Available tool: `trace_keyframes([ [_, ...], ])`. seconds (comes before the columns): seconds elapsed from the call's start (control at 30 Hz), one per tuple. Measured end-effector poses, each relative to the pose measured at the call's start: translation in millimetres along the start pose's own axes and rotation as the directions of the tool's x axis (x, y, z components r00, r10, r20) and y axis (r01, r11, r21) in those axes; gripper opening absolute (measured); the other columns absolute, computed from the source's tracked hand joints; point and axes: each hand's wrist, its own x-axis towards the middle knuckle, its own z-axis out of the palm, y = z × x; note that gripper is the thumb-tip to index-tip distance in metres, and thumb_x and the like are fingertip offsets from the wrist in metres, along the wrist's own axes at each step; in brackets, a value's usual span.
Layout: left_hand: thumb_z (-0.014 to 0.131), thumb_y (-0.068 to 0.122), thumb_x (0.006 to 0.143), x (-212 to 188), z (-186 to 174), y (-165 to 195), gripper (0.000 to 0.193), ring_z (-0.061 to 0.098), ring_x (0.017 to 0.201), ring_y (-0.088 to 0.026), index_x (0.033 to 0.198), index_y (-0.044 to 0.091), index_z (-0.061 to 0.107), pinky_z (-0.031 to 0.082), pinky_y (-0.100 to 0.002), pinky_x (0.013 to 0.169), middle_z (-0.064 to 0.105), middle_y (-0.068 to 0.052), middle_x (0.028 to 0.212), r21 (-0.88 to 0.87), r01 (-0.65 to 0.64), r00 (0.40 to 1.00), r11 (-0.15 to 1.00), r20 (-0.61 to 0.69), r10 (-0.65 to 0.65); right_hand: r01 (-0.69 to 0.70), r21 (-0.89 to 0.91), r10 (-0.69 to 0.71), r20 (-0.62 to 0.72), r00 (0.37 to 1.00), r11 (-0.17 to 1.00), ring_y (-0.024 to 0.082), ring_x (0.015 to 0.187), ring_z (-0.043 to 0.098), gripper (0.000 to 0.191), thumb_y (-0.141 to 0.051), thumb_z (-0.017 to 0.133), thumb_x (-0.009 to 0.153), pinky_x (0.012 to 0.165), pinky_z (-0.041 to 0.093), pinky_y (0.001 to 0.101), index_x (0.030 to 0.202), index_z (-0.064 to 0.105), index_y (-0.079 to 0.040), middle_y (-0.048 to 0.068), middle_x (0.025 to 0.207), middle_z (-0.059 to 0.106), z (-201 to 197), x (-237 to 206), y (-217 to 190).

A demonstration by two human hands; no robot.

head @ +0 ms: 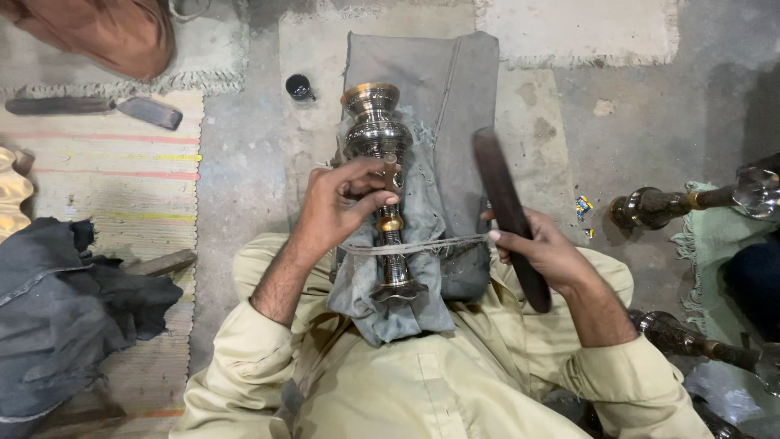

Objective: The person sits cross-legged on the floor and uses a hammer to strike a chisel placed against a metal hookah base. The base is secured with a cloth and rope. The person repeatedly hammers the chisel to shape or emboss the metal surface.

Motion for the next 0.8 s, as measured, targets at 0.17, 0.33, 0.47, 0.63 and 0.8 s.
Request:
trace_keyframes([
  [0.17, 0.082, 0.010, 0.088, 4, 5, 5, 0.039, 0.080, 0.096, -0.014, 0.125, 0.008, 0.070, 0.064, -0.033, 0.089, 0.082, -0.008, 0.097, 0.041, 0.038, 0.999, 0.998, -0.007, -0.038, 0.029, -0.141, -0.020, 0.065, 0.998, 0.990, 0.009, 0.070, 0.059, 0.036, -0.016, 0.078, 0.087, 0.065, 0.050, 0.0277, 0.119, 0.070, -0.004, -0.001, 0.080, 0.064, -4, 11, 1],
  [0.33, 0.083, 0.013, 0.087, 7, 10, 8, 0.040, 0.080, 0.098, -0.017, 0.124, 0.009, 0.069, 0.064, -0.034, 0.088, 0.081, -0.009, 0.102, 0.126, 0.022, 1.000, 0.992, 0.009, -0.023, 0.249, -0.307, -0.247, 0.045, 0.968, 0.919, 0.005, 0.080, 0.062, 0.034, -0.017, 0.081, 0.086, 0.072, 0.053, 0.0248, 0.114, 0.068, -0.004, -0.004, 0.089, 0.068, -11, 21, -16],
  [0.47, 0.083, 0.013, 0.087, 4, 12, 0, 0.042, 0.080, 0.098, -0.019, 0.126, 0.008, 0.069, 0.064, -0.033, 0.084, 0.081, -0.011, 0.102, 0.171, -0.032, 0.999, 0.985, -0.009, 0.034, 0.356, -0.433, -0.461, -0.164, 0.872, 0.828, 0.010, 0.076, 0.061, 0.027, -0.019, 0.080, 0.092, 0.067, 0.054, 0.0286, 0.110, 0.067, -0.004, 0.000, 0.086, 0.066, -6, 29, -42],
  [0.63, 0.084, 0.016, 0.088, 3, 15, -9, 0.042, 0.081, 0.091, -0.016, 0.126, 0.010, 0.067, 0.065, -0.031, 0.078, 0.081, -0.009, 0.091, 0.221, -0.020, 0.999, 0.975, -0.031, 0.027, 0.283, -0.877, -0.619, -0.021, 0.785, 0.389, 0.020, 0.072, 0.069, 0.026, -0.016, 0.074, 0.093, 0.069, 0.057, 0.0368, 0.117, 0.068, -0.008, 0.007, 0.086, 0.071, -15, 30, -93],
  [0.8, 0.085, 0.019, 0.087, 4, 14, -6, 0.044, 0.081, 0.089, -0.017, 0.127, 0.011, 0.069, 0.063, -0.034, 0.077, 0.080, -0.007, 0.086, 0.252, 0.002, 0.999, 0.968, -0.042, 0.009, 0.303, -0.952, -0.622, 0.217, 0.753, 0.034, 0.028, 0.077, 0.072, 0.021, -0.009, 0.073, 0.089, 0.072, 0.055, 0.0452, 0.110, 0.069, -0.010, 0.010, 0.083, 0.071, -17, 30, -125],
])
